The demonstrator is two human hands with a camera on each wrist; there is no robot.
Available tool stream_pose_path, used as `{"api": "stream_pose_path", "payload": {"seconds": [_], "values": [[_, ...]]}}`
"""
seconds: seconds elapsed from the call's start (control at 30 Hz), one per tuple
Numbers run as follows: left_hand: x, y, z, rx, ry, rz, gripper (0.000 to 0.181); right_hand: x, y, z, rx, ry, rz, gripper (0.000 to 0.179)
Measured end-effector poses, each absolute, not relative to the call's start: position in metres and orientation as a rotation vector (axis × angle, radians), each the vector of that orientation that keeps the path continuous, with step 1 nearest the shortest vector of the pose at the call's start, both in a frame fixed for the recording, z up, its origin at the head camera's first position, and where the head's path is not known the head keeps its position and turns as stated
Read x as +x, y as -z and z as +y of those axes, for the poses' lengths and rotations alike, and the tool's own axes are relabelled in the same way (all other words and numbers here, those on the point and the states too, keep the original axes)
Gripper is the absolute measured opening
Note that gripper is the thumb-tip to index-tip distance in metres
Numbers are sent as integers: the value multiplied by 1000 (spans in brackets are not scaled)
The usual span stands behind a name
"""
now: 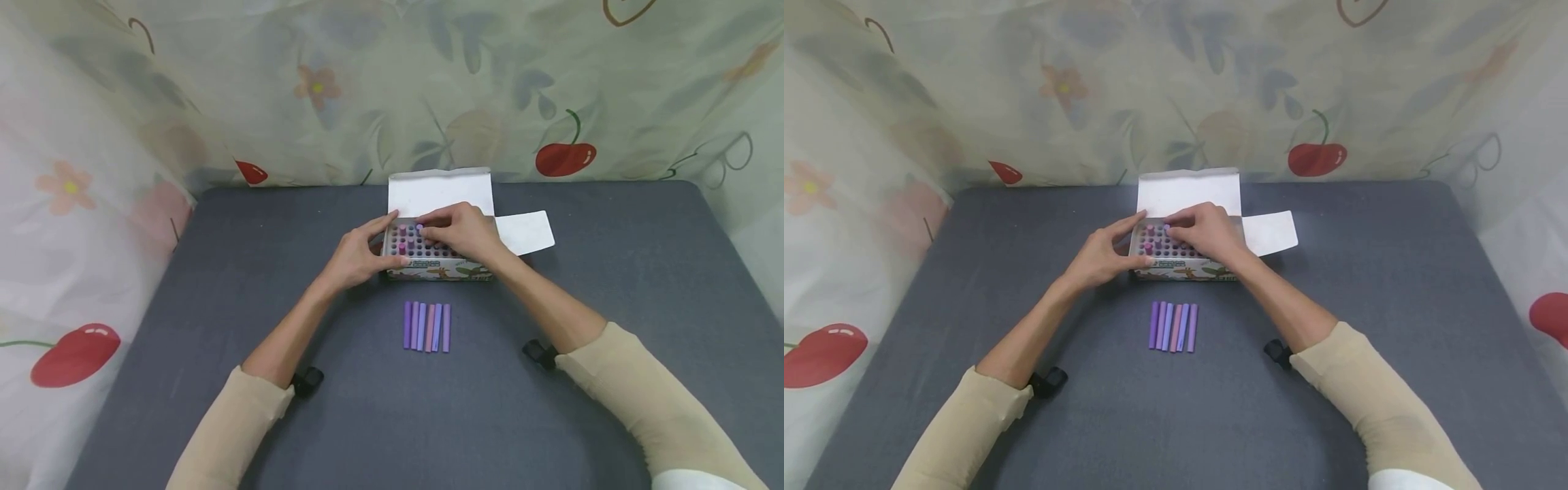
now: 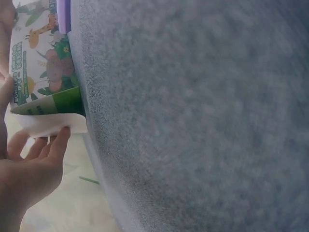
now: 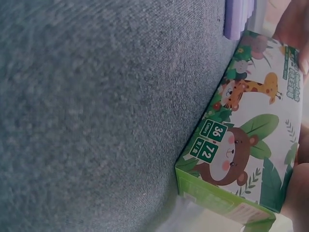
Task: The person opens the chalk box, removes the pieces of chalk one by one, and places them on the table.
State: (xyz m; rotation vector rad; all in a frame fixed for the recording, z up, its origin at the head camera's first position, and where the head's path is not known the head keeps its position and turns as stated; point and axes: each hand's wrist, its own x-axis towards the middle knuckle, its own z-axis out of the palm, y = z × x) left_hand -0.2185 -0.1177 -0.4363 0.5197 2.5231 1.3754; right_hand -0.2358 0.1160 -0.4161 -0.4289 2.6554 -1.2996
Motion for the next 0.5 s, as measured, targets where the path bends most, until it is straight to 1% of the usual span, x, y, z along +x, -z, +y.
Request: {"api": "stream_pose_path", "payload": {"seconds": [0.27, 0.5], "values": [[-217, 437, -119, 525, -1365, 2531, 87, -236, 420, 110, -402, 1222, 2729, 27], [-215, 438, -123, 510, -1366, 2550, 87, -235, 423, 102, -490, 1161, 2805, 25]]}}
